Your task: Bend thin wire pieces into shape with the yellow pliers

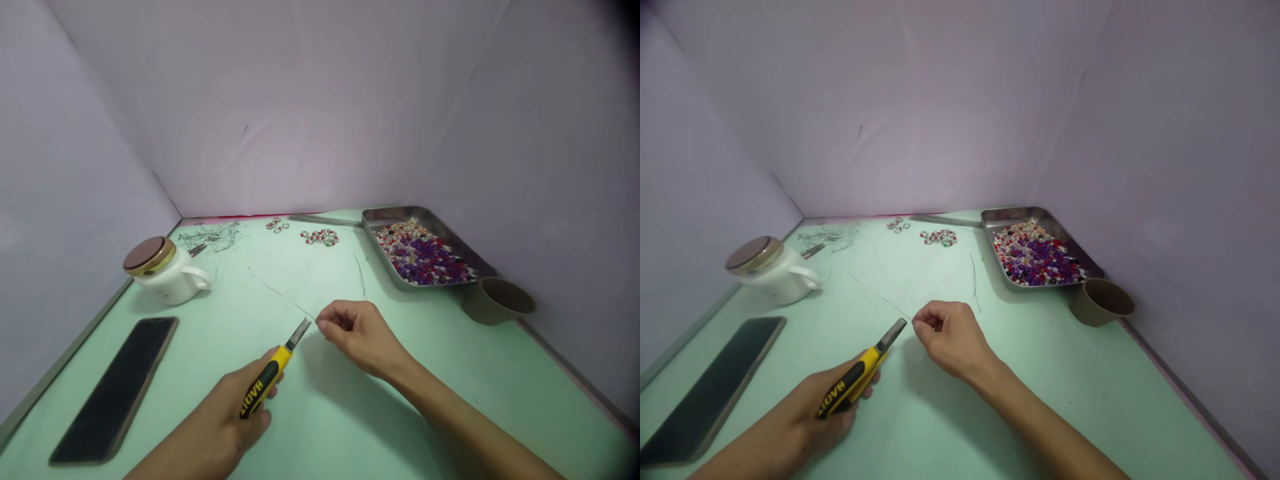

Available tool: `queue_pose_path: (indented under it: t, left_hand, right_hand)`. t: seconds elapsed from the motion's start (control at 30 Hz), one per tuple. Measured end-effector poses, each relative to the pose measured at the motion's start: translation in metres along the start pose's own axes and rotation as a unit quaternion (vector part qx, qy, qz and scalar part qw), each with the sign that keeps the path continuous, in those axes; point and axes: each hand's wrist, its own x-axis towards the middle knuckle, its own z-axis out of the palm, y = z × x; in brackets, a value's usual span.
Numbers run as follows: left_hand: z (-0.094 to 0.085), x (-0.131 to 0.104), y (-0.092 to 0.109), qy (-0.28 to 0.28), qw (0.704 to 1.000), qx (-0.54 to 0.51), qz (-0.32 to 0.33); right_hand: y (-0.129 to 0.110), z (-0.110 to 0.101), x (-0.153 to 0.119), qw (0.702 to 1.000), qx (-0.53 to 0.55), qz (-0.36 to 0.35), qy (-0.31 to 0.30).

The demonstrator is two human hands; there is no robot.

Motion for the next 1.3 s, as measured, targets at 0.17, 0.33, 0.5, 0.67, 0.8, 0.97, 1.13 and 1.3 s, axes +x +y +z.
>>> queue_pose_path:
  t: [0.17, 0.33, 0.5, 0.67, 0.8, 0.97, 1.13, 1.3]
  left_hand:
    - [-0.003, -0.001, 0.011, -0.017, 1.000, 0.005, 0.020]
    - [-0.001, 0.001, 0.005, 0.000, 1.000, 0.020, 0.017]
    - [0.000, 0.002, 0.001, 0.001, 1.000, 0.010, 0.030]
    - [0.000, 0.002, 0.002, 0.004, 1.000, 0.004, 0.026]
    - [-0.003, 0.002, 0.010, -0.011, 1.000, -0.006, 0.019]
    - [-0.004, 0.000, 0.020, -0.018, 0.999, -0.005, 0.031]
    - [-0.004, 0.000, 0.016, -0.016, 0.998, 0.014, 0.053]
    - [-0.005, -0.001, 0.013, -0.038, 0.997, 0.043, 0.051]
  right_hand:
    - [-0.003, 0.000, -0.002, 0.999, -0.029, -0.014, 0.005]
    - [-0.003, 0.003, -0.004, 0.999, -0.043, -0.023, 0.009]
    - [-0.002, 0.005, -0.005, 0.997, -0.065, -0.037, 0.022]
    - [0.000, 0.006, -0.004, 0.996, -0.074, -0.049, 0.028]
    - [0.002, 0.007, -0.004, 0.996, -0.072, -0.051, 0.024]
    - [0.002, 0.008, -0.004, 0.995, -0.082, -0.055, 0.031]
    - [0.003, 0.008, -0.004, 0.996, -0.071, -0.047, 0.029]
    - [0.003, 0.009, -0.004, 0.997, -0.060, -0.042, 0.036]
